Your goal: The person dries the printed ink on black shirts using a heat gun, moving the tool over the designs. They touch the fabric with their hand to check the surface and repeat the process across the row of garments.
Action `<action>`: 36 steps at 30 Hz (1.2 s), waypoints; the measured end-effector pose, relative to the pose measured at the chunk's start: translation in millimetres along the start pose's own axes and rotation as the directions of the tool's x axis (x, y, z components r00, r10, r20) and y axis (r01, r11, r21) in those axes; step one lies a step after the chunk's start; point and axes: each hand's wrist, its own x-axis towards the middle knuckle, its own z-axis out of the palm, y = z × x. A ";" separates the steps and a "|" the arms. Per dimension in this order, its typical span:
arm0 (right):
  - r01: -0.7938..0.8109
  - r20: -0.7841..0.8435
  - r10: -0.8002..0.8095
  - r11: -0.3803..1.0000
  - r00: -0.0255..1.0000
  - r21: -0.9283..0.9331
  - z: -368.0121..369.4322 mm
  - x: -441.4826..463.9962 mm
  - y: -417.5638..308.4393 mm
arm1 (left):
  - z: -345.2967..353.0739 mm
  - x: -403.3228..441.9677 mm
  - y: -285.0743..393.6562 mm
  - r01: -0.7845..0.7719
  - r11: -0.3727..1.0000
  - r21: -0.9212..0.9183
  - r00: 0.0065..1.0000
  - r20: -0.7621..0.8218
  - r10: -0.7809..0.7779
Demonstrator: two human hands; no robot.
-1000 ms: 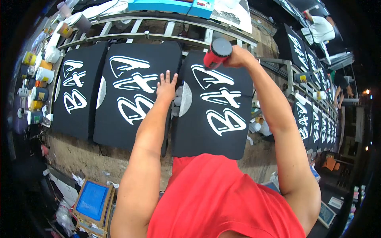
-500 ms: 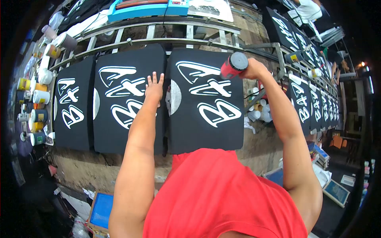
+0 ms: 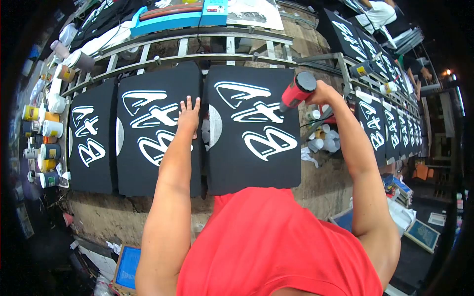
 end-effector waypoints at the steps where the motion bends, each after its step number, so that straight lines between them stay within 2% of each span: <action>1: 0.036 0.055 -0.038 0.999 0.998 0.032 -2.6 0.2 -7.6 | 0.4 1.2 -0.7 0.003 1.000 -0.002 1.000 -0.001 -0.003; 2: 0.040 0.056 -0.041 0.999 0.998 0.031 -1.4 1.2 -16.5 | 2.1 2.0 -1.2 -0.003 1.000 0.001 1.000 -0.007 0.003; 4: -0.015 -0.049 0.014 0.999 0.999 -0.028 2.7 3.8 -28.7 | 3.9 2.6 -2.8 -0.007 1.000 0.001 1.000 -0.010 0.007; 6: -0.042 -0.007 0.042 0.999 0.999 -0.016 5.5 13.6 -28.1 | 3.9 3.1 -2.2 -0.003 1.000 -0.004 1.000 -0.012 0.003; 8: 0.127 0.027 -0.126 0.992 0.992 -0.027 1.9 20.1 -38.6 | 3.7 2.4 -1.8 -0.004 1.000 -0.011 1.000 -0.017 0.003; 12: 0.113 -0.079 -0.114 0.993 0.990 -0.011 -1.0 27.0 -66.0 | 6.5 3.8 -3.7 -0.009 1.000 -0.013 0.999 -0.032 0.008; 14: 0.027 0.073 -0.023 0.998 0.997 -0.049 -17.0 28.0 -91.2 | 5.4 1.9 -3.6 -0.009 1.000 -0.018 0.999 -0.038 0.008; 15: 0.029 0.075 -0.025 0.998 0.997 -0.050 -13.9 31.0 -91.4 | 5.9 1.3 -3.3 -0.011 1.000 -0.022 0.999 -0.044 0.010; 17: 0.143 -0.053 -0.145 0.989 0.988 -0.046 -4.6 39.7 -90.5 | 5.1 1.4 -2.5 -0.009 1.000 -0.019 0.999 -0.035 0.008; 21: 0.225 0.008 -0.225 0.972 0.974 -0.064 0.4 45.8 -99.7 | 11.6 7.6 -6.3 -0.033 0.999 -0.012 0.998 -0.053 0.032; 23: 0.107 -0.008 -0.108 0.990 0.994 -0.092 -2.5 30.5 -118.8 | 14.3 7.9 -7.7 -0.037 0.999 -0.008 0.997 -0.063 0.037; 24: 0.111 -0.005 -0.112 0.989 0.994 -0.094 -0.1 29.8 -119.7 | 15.2 8.7 -8.5 -0.045 0.999 0.002 0.996 -0.077 0.045; 26: 0.085 0.103 -0.078 0.994 0.992 -0.063 4.6 28.2 -119.1 | 16.8 10.7 -8.7 -0.042 0.999 -0.022 0.996 -0.082 0.040; 27: 0.063 0.087 -0.058 0.996 0.995 -0.065 1.6 22.0 -130.3 | 16.8 10.6 -8.2 -0.041 0.998 -0.042 0.995 -0.088 0.037; 30: 0.071 0.025 -0.070 0.996 0.997 -0.054 12.2 30.3 -143.3 | 16.9 9.3 -9.0 -0.048 0.998 -0.039 0.995 -0.087 0.044; 31: 0.055 0.097 -0.048 0.996 0.994 -0.070 9.9 34.2 -151.9 | 15.6 9.8 -8.5 -0.043 0.998 -0.039 0.996 -0.079 0.040; 36: 0.122 0.033 -0.121 0.992 0.992 -0.043 19.0 39.0 -181.9 | 19.8 13.8 -10.2 -0.039 0.998 -0.045 0.996 -0.088 0.035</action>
